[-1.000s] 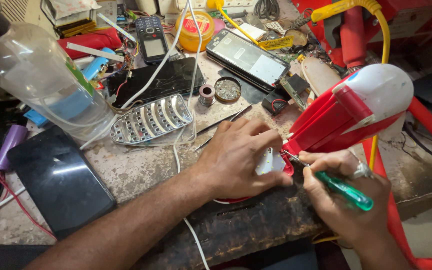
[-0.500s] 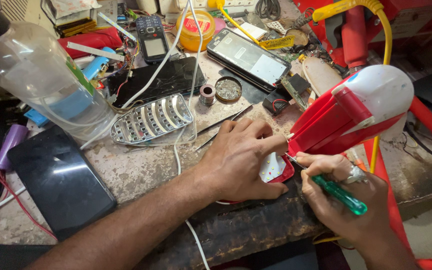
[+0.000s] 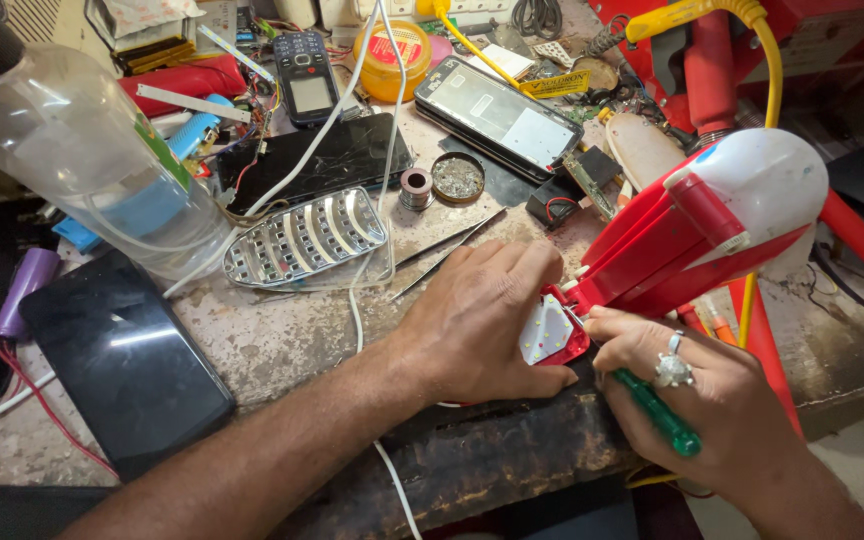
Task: The person assembles a portable LED light by soldering wires to an LED panel, securing the panel in a red plastic housing, and installing a battery and circuit board. They use a soldering iron, tweezers, and a screwdriver to complete the assembly.
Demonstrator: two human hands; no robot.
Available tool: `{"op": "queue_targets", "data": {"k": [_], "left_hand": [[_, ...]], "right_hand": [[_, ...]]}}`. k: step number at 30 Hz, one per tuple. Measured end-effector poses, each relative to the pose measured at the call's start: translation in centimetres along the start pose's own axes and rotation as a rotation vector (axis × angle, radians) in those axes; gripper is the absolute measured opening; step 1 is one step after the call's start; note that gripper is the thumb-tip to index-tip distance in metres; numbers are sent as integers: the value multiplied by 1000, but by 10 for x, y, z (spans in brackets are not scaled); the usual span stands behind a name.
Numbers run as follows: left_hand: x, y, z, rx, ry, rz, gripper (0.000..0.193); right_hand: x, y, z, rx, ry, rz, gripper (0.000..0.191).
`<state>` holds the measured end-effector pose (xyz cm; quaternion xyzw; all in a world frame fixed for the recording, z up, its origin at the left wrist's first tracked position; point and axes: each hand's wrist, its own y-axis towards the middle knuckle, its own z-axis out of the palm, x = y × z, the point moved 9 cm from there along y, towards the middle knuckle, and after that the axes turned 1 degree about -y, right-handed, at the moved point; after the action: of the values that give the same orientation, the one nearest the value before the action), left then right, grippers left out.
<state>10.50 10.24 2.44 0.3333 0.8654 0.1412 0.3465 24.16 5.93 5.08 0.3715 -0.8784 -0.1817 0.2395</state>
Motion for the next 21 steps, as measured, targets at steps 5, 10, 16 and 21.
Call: {"op": "queue_targets", "data": {"k": [5, 10, 16, 21], "left_hand": [[-5, -2, 1, 11, -1, 68, 62], [-3, -4, 2, 11, -43, 73, 62], [-3, -3, 4, 7, -46, 109, 61], [-6, -2, 4, 3, 5, 151, 54]], "right_hand": [[-1, -4, 4, 26, -1, -45, 25], [-7, -2, 6, 93, -22, -17, 29], [-14, -2, 11, 148, -6, 29, 37], [-9, -12, 10, 122, -110, -197, 30]]}}
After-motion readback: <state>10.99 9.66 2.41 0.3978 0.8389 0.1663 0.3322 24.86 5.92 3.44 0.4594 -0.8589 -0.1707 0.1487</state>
